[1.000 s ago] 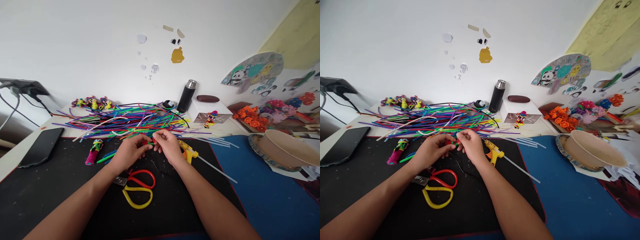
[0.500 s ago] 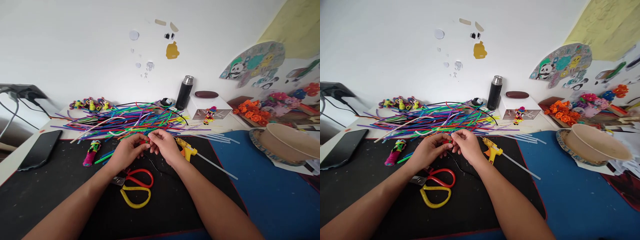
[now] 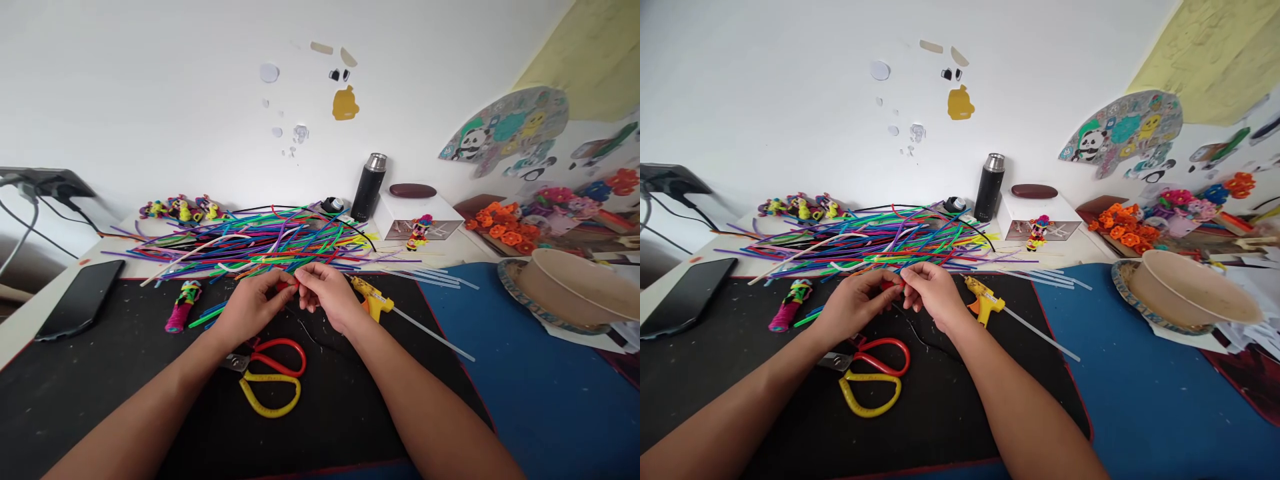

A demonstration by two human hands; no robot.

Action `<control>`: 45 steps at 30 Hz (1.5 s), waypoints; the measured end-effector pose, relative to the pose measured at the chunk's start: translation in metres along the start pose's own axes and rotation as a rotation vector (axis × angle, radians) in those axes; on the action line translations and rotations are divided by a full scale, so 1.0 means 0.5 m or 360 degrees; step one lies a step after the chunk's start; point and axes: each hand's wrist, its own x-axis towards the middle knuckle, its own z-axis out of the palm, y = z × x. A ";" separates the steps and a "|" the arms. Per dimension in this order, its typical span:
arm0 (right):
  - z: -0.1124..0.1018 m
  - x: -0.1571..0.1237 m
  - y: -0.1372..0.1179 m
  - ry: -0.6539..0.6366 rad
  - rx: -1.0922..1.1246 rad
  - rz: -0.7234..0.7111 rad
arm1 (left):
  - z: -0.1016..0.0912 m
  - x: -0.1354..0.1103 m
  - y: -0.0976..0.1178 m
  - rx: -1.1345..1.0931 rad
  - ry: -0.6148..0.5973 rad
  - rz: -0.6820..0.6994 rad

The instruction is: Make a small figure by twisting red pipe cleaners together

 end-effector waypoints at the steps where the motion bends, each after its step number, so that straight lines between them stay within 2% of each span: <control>1: 0.000 0.000 0.001 -0.0002 -0.0002 -0.0003 | 0.001 0.000 -0.002 -0.0003 0.0009 0.0002; 6: 0.001 0.000 0.008 -0.0008 -0.0011 -0.0001 | 0.003 0.000 -0.008 0.0007 0.0026 0.0028; 11: 0.001 0.002 0.012 -0.0020 -0.0022 -0.0004 | 0.006 -0.001 0.001 -0.0071 0.0008 -0.0034; 18: 0.004 -0.003 -0.001 -0.0068 -0.0050 0.0010 | -0.008 0.011 0.007 -0.0764 0.0074 -0.0262; 23: 0.007 -0.007 -0.002 -0.0183 -0.0120 -0.0018 | -0.012 0.016 0.004 -0.0915 0.0069 -0.0298; 28: 0.010 -0.007 -0.001 -0.0018 -0.0077 -0.0080 | -0.006 0.015 0.008 -0.0891 0.0132 -0.0300; 32: 0.012 -0.008 -0.007 0.0083 0.0110 -0.0108 | -0.007 0.014 0.005 -0.0955 0.0209 -0.0315; 39: -0.006 0.001 -0.015 0.0240 0.0236 -0.0146 | -0.038 0.026 -0.009 -0.1277 0.0636 -0.0315; 41: -0.012 0.002 -0.018 0.0263 0.0234 -0.0155 | -0.045 0.029 -0.010 -0.1308 0.0703 -0.0302; 43: -0.014 0.002 -0.020 0.0242 0.0206 -0.0158 | -0.047 0.029 -0.008 -0.1315 0.0669 -0.0292; 45: -0.011 -0.001 -0.020 0.0190 0.0147 -0.0169 | -0.044 0.026 -0.004 -0.1335 0.0547 -0.0304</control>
